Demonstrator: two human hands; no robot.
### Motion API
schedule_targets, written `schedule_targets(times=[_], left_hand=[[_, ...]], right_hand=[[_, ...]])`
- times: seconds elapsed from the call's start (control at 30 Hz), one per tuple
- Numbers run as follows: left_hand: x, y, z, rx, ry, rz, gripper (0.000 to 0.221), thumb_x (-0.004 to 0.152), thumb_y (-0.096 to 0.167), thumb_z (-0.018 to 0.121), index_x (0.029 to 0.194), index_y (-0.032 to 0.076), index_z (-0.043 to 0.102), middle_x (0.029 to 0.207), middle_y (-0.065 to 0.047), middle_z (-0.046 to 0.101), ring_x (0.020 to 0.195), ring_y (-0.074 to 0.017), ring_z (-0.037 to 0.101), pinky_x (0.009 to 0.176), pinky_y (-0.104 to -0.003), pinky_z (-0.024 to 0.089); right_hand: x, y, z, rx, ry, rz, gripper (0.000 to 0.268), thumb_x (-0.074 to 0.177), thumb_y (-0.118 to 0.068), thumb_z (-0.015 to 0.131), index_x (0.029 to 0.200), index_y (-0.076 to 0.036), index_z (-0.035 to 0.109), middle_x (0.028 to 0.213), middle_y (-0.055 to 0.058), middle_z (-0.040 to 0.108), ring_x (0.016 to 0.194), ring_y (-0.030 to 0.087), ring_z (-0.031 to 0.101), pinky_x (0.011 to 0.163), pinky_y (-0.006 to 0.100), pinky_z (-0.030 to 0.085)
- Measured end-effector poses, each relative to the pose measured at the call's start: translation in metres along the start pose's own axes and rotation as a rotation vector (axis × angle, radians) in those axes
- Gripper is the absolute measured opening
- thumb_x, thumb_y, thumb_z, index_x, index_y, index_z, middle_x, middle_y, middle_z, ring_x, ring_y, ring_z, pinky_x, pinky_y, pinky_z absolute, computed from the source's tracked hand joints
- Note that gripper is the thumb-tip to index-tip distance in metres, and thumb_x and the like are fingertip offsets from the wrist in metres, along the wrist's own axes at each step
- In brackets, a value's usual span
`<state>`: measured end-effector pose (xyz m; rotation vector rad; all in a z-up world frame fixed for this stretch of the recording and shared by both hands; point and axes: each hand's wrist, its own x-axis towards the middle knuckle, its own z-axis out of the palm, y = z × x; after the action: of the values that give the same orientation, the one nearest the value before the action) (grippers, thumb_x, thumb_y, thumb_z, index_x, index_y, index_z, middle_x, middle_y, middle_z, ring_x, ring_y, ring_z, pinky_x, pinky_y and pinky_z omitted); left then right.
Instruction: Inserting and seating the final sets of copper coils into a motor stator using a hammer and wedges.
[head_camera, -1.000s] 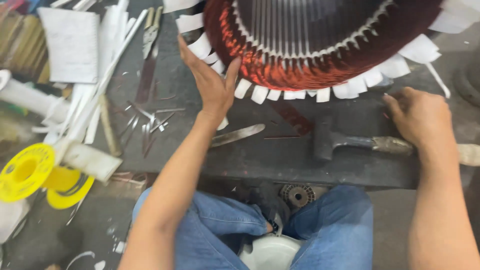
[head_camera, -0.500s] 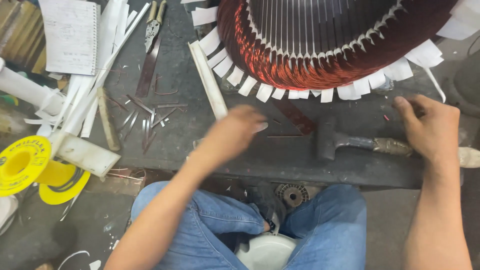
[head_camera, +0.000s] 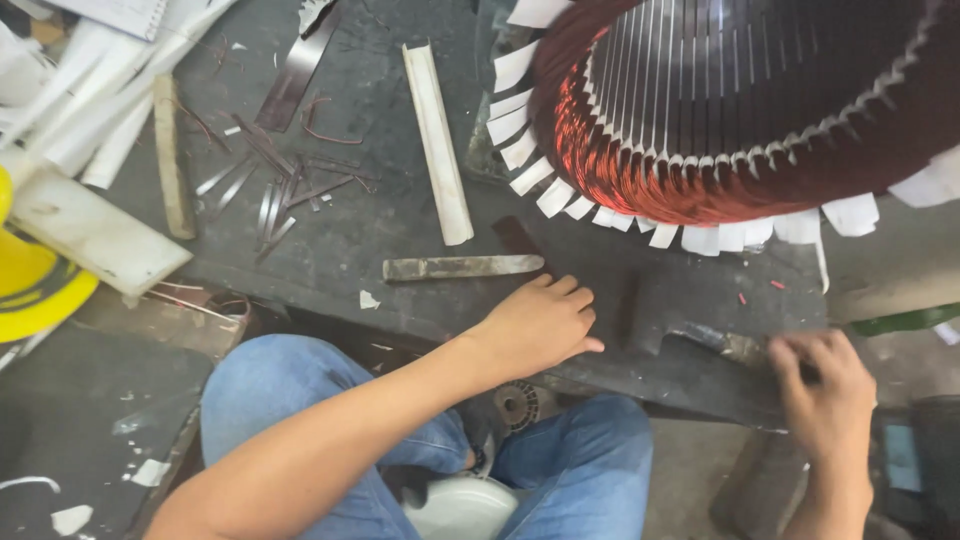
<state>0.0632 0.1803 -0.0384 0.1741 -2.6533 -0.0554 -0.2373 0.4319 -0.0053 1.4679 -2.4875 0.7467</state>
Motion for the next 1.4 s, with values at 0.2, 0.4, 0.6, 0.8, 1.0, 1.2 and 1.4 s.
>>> schedule_targets(times=[0.2,0.4,0.6,0.8,1.0,1.2,1.4], left_hand=[[-0.004,0.012,-0.002,0.097,-0.048,-0.028,0.055,0.075,0.068,0.088,0.096,0.018,0.079,0.101,-0.004,0.07,0.1,-0.0263,0.066,0.081,-0.041,0.053],[-0.01,-0.001,-0.015,0.08,-0.172,-0.02,0.022,0.077,0.003,0.08,0.094,0.017,0.08,0.106,-0.006,0.072,0.096,-0.027,0.068,0.078,-0.041,0.057],[-0.008,-0.01,-0.023,0.077,-0.371,-0.136,0.066,0.069,0.004,0.09,0.132,0.009,0.071,0.136,-0.018,0.061,0.123,-0.0356,0.06,0.095,-0.045,0.057],[-0.009,-0.019,-0.02,0.01,-0.42,-0.141,0.053,0.097,0.046,0.078,0.135,0.01,0.069,0.148,-0.022,0.056,0.139,-0.0434,0.052,0.101,-0.051,0.055],[-0.011,-0.029,-0.016,0.133,-0.418,-0.048,0.042,0.09,0.026,0.08,0.128,0.011,0.07,0.134,-0.022,0.063,0.131,-0.0422,0.061,0.088,-0.046,0.062],[-0.008,0.009,-0.023,0.491,-0.187,0.007,0.051,0.082,0.007,0.075,0.133,0.007,0.068,0.1,-0.018,0.078,0.089,-0.0334,0.077,0.066,-0.039,0.063],[0.005,-0.01,-0.085,0.578,0.152,-0.082,0.038,0.095,0.01,0.062,0.133,0.004,0.066,0.107,-0.016,0.069,0.11,-0.0328,0.07,0.077,-0.037,0.06]], right_hand=[[-0.054,0.031,-0.013,-0.28,-0.026,-0.136,0.042,0.097,-0.032,0.081,0.134,-0.013,0.08,0.13,0.014,0.072,0.121,0.035,0.066,0.11,0.046,0.053],[-0.112,0.006,-0.029,-0.568,-0.384,0.271,0.061,0.078,-0.067,0.079,0.133,-0.042,0.072,0.11,-0.006,0.075,0.096,0.015,0.074,0.077,0.035,0.063],[-0.196,-0.056,0.046,-0.096,-0.409,0.882,0.068,0.074,-0.041,0.093,0.137,-0.03,0.072,0.102,0.002,0.092,0.089,0.017,0.087,0.089,0.027,0.065],[-0.199,-0.145,0.061,0.255,-0.269,1.049,0.051,0.079,-0.034,0.085,0.128,-0.027,0.071,0.066,0.007,0.073,0.056,0.021,0.072,0.07,0.032,0.059],[-0.242,-0.052,0.071,1.482,-0.303,0.797,0.06,0.084,-0.002,0.078,0.139,-0.002,0.056,0.067,0.011,0.046,0.049,0.021,0.041,0.049,0.033,0.033],[-0.247,-0.059,0.065,2.395,-0.369,0.645,0.041,0.111,-0.017,0.056,0.148,-0.011,0.041,0.083,0.004,0.036,0.058,0.015,0.032,0.053,0.032,0.034],[-0.236,-0.09,0.081,2.085,-0.22,0.785,0.036,0.101,-0.004,0.064,0.135,0.001,0.053,0.07,0.012,0.034,0.051,0.021,0.029,0.043,0.033,0.026]])
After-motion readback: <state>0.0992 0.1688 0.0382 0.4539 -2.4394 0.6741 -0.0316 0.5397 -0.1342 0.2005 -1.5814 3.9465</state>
